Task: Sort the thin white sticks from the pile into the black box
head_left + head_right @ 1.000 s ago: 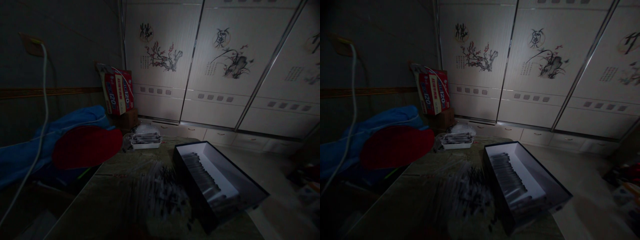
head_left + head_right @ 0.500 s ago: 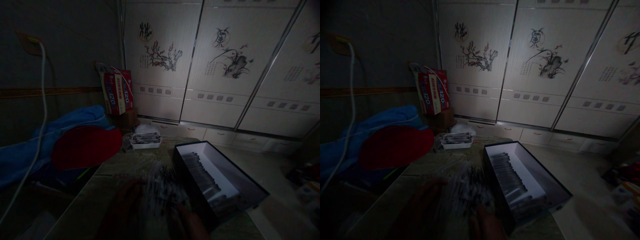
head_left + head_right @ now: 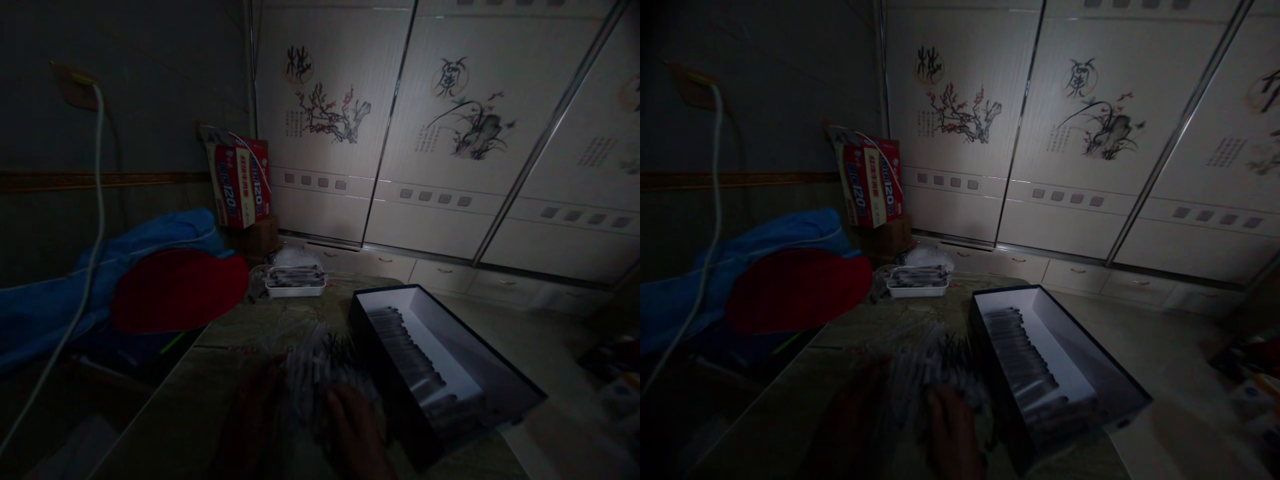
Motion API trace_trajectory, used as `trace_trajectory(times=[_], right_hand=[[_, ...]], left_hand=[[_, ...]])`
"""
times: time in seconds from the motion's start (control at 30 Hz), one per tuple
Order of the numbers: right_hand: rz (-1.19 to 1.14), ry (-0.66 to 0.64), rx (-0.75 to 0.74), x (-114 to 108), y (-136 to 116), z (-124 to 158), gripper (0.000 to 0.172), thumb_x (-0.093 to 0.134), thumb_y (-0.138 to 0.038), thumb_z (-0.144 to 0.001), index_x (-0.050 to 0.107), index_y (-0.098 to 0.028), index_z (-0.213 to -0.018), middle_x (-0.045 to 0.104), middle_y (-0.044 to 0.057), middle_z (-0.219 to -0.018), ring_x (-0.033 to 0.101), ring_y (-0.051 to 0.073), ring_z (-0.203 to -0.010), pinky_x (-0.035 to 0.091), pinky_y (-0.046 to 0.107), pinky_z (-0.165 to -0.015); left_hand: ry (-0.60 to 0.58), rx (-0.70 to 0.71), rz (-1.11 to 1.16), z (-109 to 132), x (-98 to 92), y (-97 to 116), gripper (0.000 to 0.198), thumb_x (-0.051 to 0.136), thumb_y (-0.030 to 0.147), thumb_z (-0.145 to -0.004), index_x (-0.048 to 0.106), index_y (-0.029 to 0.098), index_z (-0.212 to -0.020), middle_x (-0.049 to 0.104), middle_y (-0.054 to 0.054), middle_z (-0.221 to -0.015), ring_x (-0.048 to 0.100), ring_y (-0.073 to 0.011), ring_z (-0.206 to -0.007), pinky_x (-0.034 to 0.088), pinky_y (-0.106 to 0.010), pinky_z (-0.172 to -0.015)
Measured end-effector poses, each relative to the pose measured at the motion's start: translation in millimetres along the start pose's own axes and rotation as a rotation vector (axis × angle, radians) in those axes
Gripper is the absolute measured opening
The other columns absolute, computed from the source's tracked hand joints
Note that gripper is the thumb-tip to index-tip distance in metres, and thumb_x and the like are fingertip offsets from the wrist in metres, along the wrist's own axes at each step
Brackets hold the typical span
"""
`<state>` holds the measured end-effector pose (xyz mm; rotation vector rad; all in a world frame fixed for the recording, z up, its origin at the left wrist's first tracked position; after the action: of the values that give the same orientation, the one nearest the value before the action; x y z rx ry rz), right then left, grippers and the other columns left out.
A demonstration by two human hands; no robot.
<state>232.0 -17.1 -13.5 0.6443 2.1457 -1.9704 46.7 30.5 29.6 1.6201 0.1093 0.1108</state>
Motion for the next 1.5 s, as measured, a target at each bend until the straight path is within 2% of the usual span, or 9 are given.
trace_trajectory(times=[0.13, 0.33, 0.57, 0.8, 0.93, 1.03, 1.17, 1.37, 1.5], right_hand=[[-0.155, 0.032, 0.079, 21.0, 6.8, 14.7, 0.053, 0.043, -0.067, -0.082, 0.066, -0.022, -0.067, 0.065, 0.004, -0.068, 0.063, 0.019, -0.072, 0.05, 0.028, -0.071], [-0.366, 0.077, 0.157, 30.5, 6.4, 20.8, 0.047, 0.058, -0.071, -0.069, 0.066, -0.024, -0.072, 0.064, 0.002, -0.067, 0.064, 0.02, -0.074, 0.051, 0.026, -0.061], [-0.518, -0.032, 0.138, 36.2, 4.3, 12.0, 0.05, 0.055, -0.068, -0.073, 0.056, -0.019, -0.063, 0.052, -0.004, -0.046, 0.045, 0.008, -0.036, 0.034, 0.018, -0.037], [-0.415, 0.198, 0.1, 27.5, 7.7, 15.8, 0.054, 0.063, -0.071, -0.063, 0.065, -0.019, -0.079, 0.062, 0.002, -0.065, 0.059, 0.015, -0.057, 0.046, 0.024, -0.053], [-0.259, 0.168, 0.074, 28.4, 9.0, 18.4, 0.056, 0.043, -0.069, -0.08, 0.064, -0.022, -0.06, 0.058, 0.002, -0.055, 0.058, 0.016, -0.057, 0.047, 0.026, -0.062], [-0.253, 0.161, 0.024, 29.0, 9.1, 17.1, 0.053, 0.043, -0.065, -0.083, 0.06, -0.021, -0.059, 0.057, 0.001, -0.054, 0.055, 0.014, -0.053, 0.045, 0.024, -0.056], [-0.334, 0.152, 0.066, 29.9, 12.8, 14.8, 0.052, 0.053, -0.069, -0.074, 0.063, -0.02, -0.085, 0.059, -0.001, -0.06, 0.052, 0.012, -0.046, 0.04, 0.021, -0.042], [-0.223, 0.2, 0.008, 26.9, 13.4, 13.2, 0.055, 0.041, -0.065, -0.084, 0.058, -0.021, -0.054, 0.053, 0.0, -0.052, 0.053, 0.013, -0.051, 0.045, 0.024, -0.056], [-0.313, 0.165, 0.025, 32.0, 19.4, 13.4, 0.051, 0.05, -0.069, -0.077, 0.064, -0.02, -0.082, 0.056, -0.001, -0.059, 0.053, 0.013, -0.051, 0.041, 0.021, -0.046]], left_hand=[[-0.034, -0.067, 0.077, 2.2, 3.6, 1.6, 0.026, 0.058, 0.041, -0.074, 0.074, 0.022, -0.084, 0.075, -0.004, -0.092, 0.068, -0.0212, -0.088, 0.055, -0.032, -0.079], [-0.063, -0.049, 0.014, 0.5, -0.9, -3.5, 0.025, 0.06, 0.04, -0.073, 0.073, 0.02, -0.081, 0.075, -0.004, -0.088, 0.068, -0.0205, -0.083, 0.053, -0.029, -0.076], [-0.106, -0.083, -0.077, -1.5, -2.6, -20.3, 0.031, 0.058, 0.042, -0.076, 0.071, 0.016, -0.087, 0.073, -0.004, -0.086, 0.065, -0.0204, -0.083, 0.049, -0.029, -0.078], [-0.102, -0.102, -0.057, -1.4, -2.6, -25.1, 0.028, 0.058, 0.042, -0.077, 0.068, 0.017, -0.085, 0.071, -0.001, -0.08, 0.063, -0.0197, -0.077, 0.048, -0.029, -0.073], [-0.096, -0.09, -0.068, -2.2, -3.1, -27.5, 0.028, 0.058, 0.042, -0.077, 0.068, 0.018, -0.087, 0.072, -0.001, -0.082, 0.064, -0.0194, -0.08, 0.049, -0.027, -0.074], [-0.098, -0.089, -0.096, -0.9, -2.7, -25.5, 0.028, 0.059, 0.043, -0.076, 0.069, 0.018, -0.084, 0.072, -0.001, -0.081, 0.064, -0.0195, -0.079, 0.049, -0.027, -0.074], [-0.043, -0.067, -0.059, 0.7, -2.2, -18.2, 0.029, 0.063, 0.046, -0.07, 0.069, 0.019, -0.075, 0.071, -0.001, -0.074, 0.064, -0.0192, -0.073, 0.05, -0.027, -0.069], [-0.035, -0.063, -0.037, -0.4, 0.1, -10.2, 0.033, 0.063, 0.049, -0.067, 0.069, 0.018, -0.065, 0.069, -0.002, -0.062, 0.062, -0.0197, -0.062, 0.051, -0.028, -0.061], [-0.039, -0.071, -0.046, -0.6, -1.1, -6.8, 0.032, 0.065, 0.049, -0.064, 0.07, 0.017, -0.065, 0.07, -0.003, -0.063, 0.064, -0.021, -0.064, 0.052, -0.029, -0.064]])
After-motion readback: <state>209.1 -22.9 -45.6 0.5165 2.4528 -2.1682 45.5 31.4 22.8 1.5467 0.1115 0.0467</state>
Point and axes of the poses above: each hand's wrist, its own z-axis away from the middle knuckle, its own x-axis out of the palm, y = z × x, the point moved 4 cm from there along -z, towards the middle knuckle
